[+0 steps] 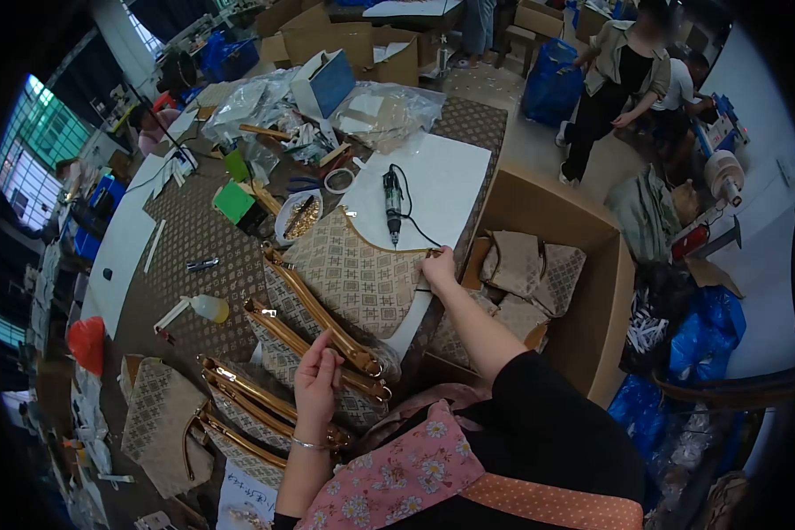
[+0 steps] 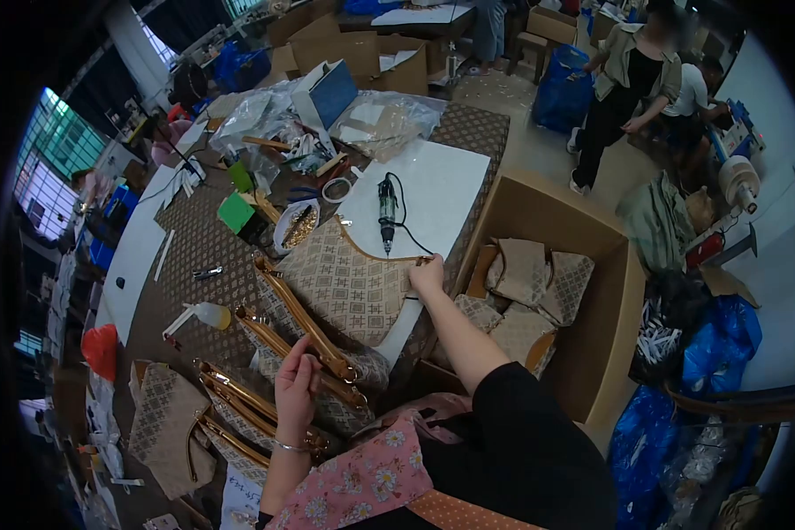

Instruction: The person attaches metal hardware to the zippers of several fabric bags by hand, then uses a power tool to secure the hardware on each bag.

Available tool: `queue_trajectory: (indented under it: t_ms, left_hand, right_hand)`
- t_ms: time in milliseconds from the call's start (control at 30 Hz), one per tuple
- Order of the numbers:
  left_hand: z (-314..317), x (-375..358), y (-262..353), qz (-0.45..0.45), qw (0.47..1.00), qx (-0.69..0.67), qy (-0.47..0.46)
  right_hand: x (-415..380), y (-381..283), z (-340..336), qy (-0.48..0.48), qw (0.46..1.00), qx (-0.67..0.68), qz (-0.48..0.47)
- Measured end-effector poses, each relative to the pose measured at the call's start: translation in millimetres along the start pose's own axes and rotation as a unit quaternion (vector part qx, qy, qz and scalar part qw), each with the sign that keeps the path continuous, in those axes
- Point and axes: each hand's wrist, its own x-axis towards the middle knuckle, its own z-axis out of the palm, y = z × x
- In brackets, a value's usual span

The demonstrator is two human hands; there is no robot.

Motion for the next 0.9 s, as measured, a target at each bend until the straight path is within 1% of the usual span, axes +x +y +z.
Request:
queue_trajectory:
  t_ms: [33, 67, 100, 167, 200, 233, 267, 300, 333, 367, 433, 467, 533, 567, 600, 633, 667, 700, 767, 800, 867, 900]
  left_hand:
    - [1.3, 0.8, 3.5, -0.025, 0.999, -0.038, 0.006]
    - [-0.9, 3.9, 2.8, -0.025, 0.999, -0.039, 0.003]
    - [-5.5, 6.7, 1.5, -0.040, 0.998, -0.040, -0.003]
    - [-8.5, 11.3, 2.7, -0.055, 0.998, -0.040, -0.011]
    - [-7.5, 14.5, 4.6, -0.052, 0.998, -0.028, -0.014]
    - [-5.9, 18.7, 6.7, -0.050, 0.998, -0.017, -0.016]
    - [-5.4, 23.4, 8.6, -0.052, 0.998, -0.017, -0.017]
    - [-4.9, 29.1, 11.0, -0.044, 0.999, -0.004, -0.020]
    - [-3.8, 34.3, 13.2, -0.036, 0.999, 0.009, -0.023]
    - [-2.4, 38.7, 15.6, -0.037, 0.999, 0.010, -0.022]
    - [-0.5, 48.1, 22.8, -0.022, 0.998, 0.046, -0.022]
    - [3.1, 51.4, 26.1, -0.023, 0.998, 0.049, -0.015]
    - [11.2, 54.7, 29.3, 0.015, 0.989, 0.140, 0.050]
    - [6.4, 58.7, 23.1, 0.088, 0.976, 0.198, 0.033]
    - [5.4, 58.4, 22.5, 0.083, 0.976, 0.200, 0.036]
    - [5.8, 58.9, 21.3, 0.133, 0.960, 0.247, 0.011]
    - [6.3, 59.2, 19.8, 0.184, 0.939, 0.291, -0.016]
    - [4.8, 59.7, 16.9, 0.180, 0.939, 0.291, -0.015]
    - [-7.2, 57.6, 8.7, 0.052, 0.958, 0.279, -0.034]
    - [-11.4, 56.1, 5.1, 0.049, 0.959, 0.279, -0.026]
    - [-13.2, 53.0, -2.1, 0.072, 0.959, 0.271, -0.026]
    - [-11.3, 51.3, -3.9, 0.071, 0.963, 0.260, -0.014]
  right_hand:
    - [0.5, -2.9, -0.5, -0.031, 0.996, 0.084, 0.024]
    - [0.3, -5.6, 1.7, -0.072, 0.988, 0.134, 0.035]
    - [-1.7, -4.6, 0.2, -0.070, 0.988, 0.134, 0.035]
    - [-32.8, -31.5, -17.8, -0.160, 0.960, 0.218, -0.074]
    - [-42.4, -40.9, -20.8, -0.172, 0.957, 0.206, -0.107]
    - [-49.3, -52.5, -25.3, -0.171, 0.958, 0.206, -0.107]
    - [-55.5, -64.6, -30.0, -0.282, 0.924, 0.223, -0.127]
    - [-63.9, -74.5, -33.6, -0.389, 0.878, 0.238, -0.144]
    - [-74.7, -82.5, -33.0, -0.403, 0.859, 0.267, -0.167]
    - [-79.7, -85.2, -32.1, -0.404, 0.859, 0.268, -0.166]
    - [-91.9, -94.6, -30.7, -0.408, 0.841, 0.193, -0.300]
    - [-101.4, -98.7, -34.6, -0.414, 0.838, 0.195, -0.297]
    - [-137.2, -119.7, -53.0, -0.490, 0.766, 0.200, -0.365]
    - [-148.2, -122.7, -52.9, -0.491, 0.755, 0.132, -0.414]
    - [-156.2, -119.7, -48.8, -0.503, 0.718, 0.063, -0.477]
    - [-164.8, -115.1, -43.4, -0.509, 0.675, -0.008, -0.535]
    - [-167.0, -101.2, -31.4, -0.495, 0.662, 0.022, -0.562]
    - [-165.6, -93.8, -28.6, -0.497, 0.663, 0.023, -0.559]
    - [-165.6, -81.6, -19.1, -0.508, 0.693, 0.059, -0.508]
    - [-167.3, -82.7, -18.8, -0.516, 0.689, 0.060, -0.505]
    - [-168.1, -87.2, -24.3, -0.485, 0.679, 0.042, -0.550]
    - [-169.0, -90.0, -25.8, -0.492, 0.676, 0.044, -0.547]
